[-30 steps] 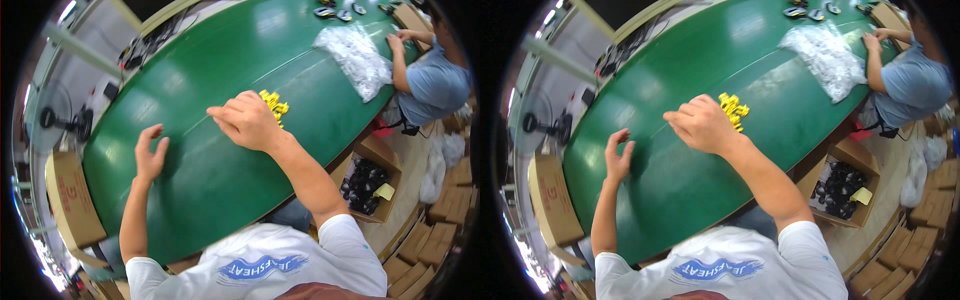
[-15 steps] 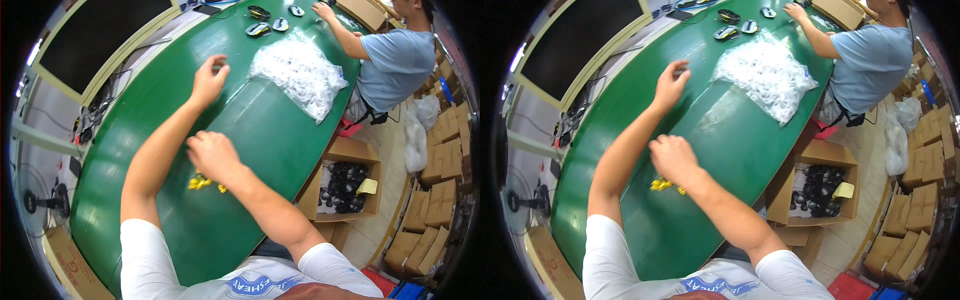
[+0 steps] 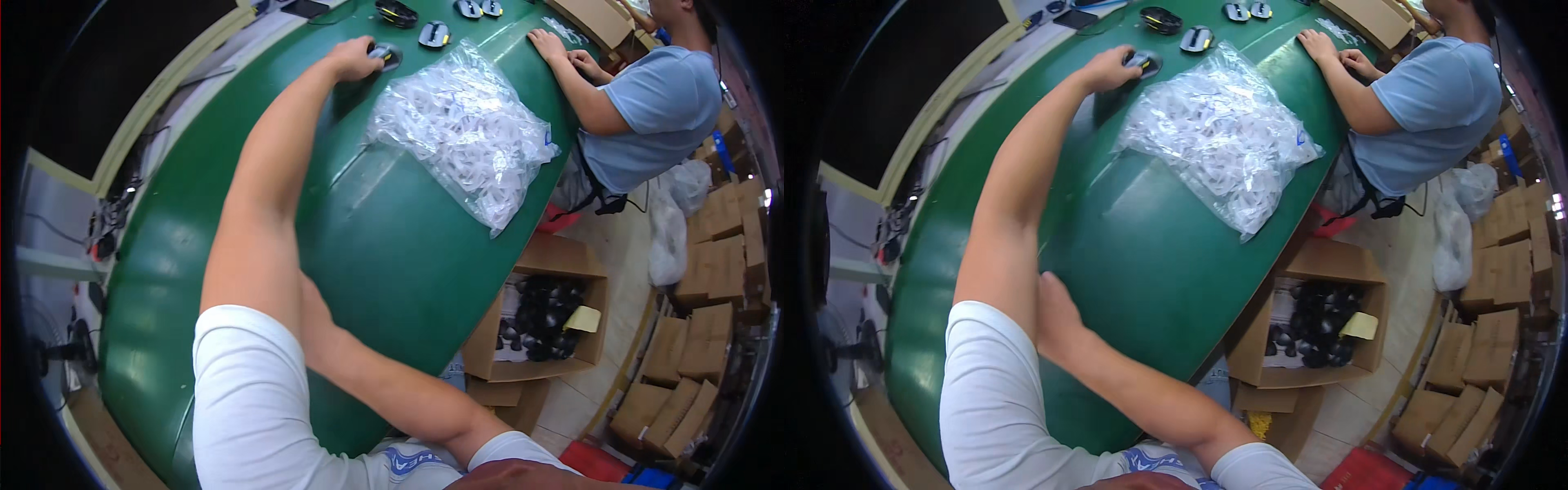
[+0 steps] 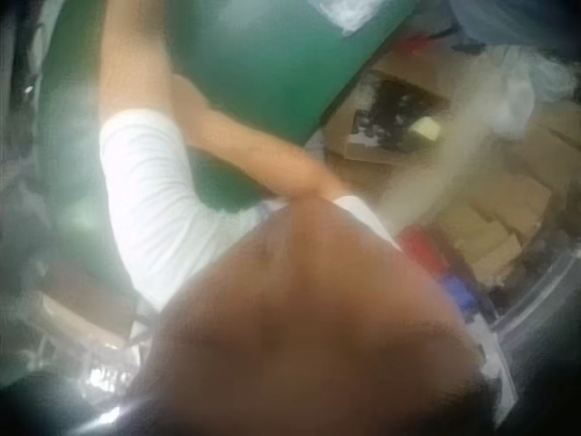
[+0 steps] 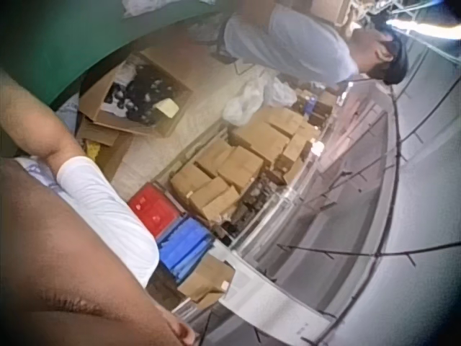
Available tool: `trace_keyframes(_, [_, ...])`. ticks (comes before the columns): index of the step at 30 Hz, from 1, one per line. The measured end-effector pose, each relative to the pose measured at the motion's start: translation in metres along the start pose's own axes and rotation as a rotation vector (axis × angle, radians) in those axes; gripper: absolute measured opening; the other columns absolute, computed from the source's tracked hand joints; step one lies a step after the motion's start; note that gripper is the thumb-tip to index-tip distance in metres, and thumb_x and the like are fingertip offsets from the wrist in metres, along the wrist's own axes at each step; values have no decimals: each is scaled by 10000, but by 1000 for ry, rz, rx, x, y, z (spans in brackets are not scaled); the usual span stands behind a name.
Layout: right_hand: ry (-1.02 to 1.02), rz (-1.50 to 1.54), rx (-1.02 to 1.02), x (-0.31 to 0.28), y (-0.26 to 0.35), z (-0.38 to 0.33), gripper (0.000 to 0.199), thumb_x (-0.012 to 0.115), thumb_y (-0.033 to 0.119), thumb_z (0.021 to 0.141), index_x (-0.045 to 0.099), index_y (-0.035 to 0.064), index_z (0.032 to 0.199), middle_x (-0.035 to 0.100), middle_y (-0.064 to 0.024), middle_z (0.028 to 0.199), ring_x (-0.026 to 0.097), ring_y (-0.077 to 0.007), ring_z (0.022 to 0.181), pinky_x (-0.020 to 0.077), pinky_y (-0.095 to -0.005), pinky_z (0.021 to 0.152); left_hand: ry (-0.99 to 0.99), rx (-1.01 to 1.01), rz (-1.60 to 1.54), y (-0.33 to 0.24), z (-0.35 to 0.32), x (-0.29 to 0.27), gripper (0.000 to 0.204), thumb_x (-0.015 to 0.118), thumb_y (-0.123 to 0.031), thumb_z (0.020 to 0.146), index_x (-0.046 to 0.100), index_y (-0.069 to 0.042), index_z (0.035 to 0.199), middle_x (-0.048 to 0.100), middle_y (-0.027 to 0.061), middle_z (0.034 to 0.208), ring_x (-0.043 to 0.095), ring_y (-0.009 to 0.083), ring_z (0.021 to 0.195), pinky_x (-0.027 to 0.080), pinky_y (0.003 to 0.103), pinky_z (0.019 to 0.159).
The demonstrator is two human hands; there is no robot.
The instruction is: The person assembles small yellow plastic components into a black plastic electronic housing by hand.
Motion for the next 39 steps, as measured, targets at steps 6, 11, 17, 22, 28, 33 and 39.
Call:
trace_keyframes(6, [224,-1557,-578,20,41,4,171,791,241,928,776,117,1044,736,-102,933,749,-353,854,612,-483,791,20,-424,-589,78,-233,-68,659,715,-448,1006,625,-42,1517,708,87,1375,656,189,1184,496,354,1066])
trace_keyframes(11, [357,-1592,-587,27,39,4,223,755,313,982,765,169,1151,769,-76,1061,774,-326,955,634,-471,840,-213,-511,-1308,77,-507,-112,663,673,-225,1035,459,-82,1645,713,50,1357,679,146,1243,549,345,1022])
trace_keyframes(17, [328,-1373,-469,42,61,-6,270,694,257,1054,801,68,1213,802,-171,1163,773,-348,1064,607,-419,923,-391,-482,-1619,-4,-717,-85,1048,794,-69,745,356,-93,1697,622,107,1501,622,346,1421,497,496,1217])
trace_keyframes(22, [83,-1508,-655,60,78,-39,223,733,229,1036,811,55,1152,796,-127,1020,761,-272,871,597,-388,792,-362,-424,-1586,-13,-766,-55,1086,770,45,714,332,-96,1697,596,93,1497,593,348,1460,475,513,1238])
trace_keyframes(28, [351,-2120,-705,117,8,-86,259,802,336,961,819,110,1088,720,-51,923,683,-268,876,518,-420,863,-336,-354,-1695,-9,-764,-56,1041,767,75,752,349,-100,1689,597,80,1503,584,305,1468,468,476,1236])
trace_keyframes(33, [448,-2070,-610,110,-23,-88,179,802,232,954,798,79,1047,751,-60,1027,714,-293,975,527,-446,902,-303,-356,-1743,-15,-770,-53,1008,758,98,784,368,-119,1687,583,64,1531,583,239,1443,467,416,1215])
trace_keyframes(39, [373,-1312,-268,106,-38,-138,126,804,23,917,713,19,1003,780,-184,1234,748,-233,1073,555,-371,983,-260,-280,-1709,-22,-771,-54,968,768,108,829,373,-111,1686,550,72,1541,563,204,1435,454,391,1221])
Point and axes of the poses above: each hand's wrist, its own z-axis towards the middle knuckle, its own x-axis out of the palm, y = z × x, the point moved 7 cm from there along z, towards the middle knuckle
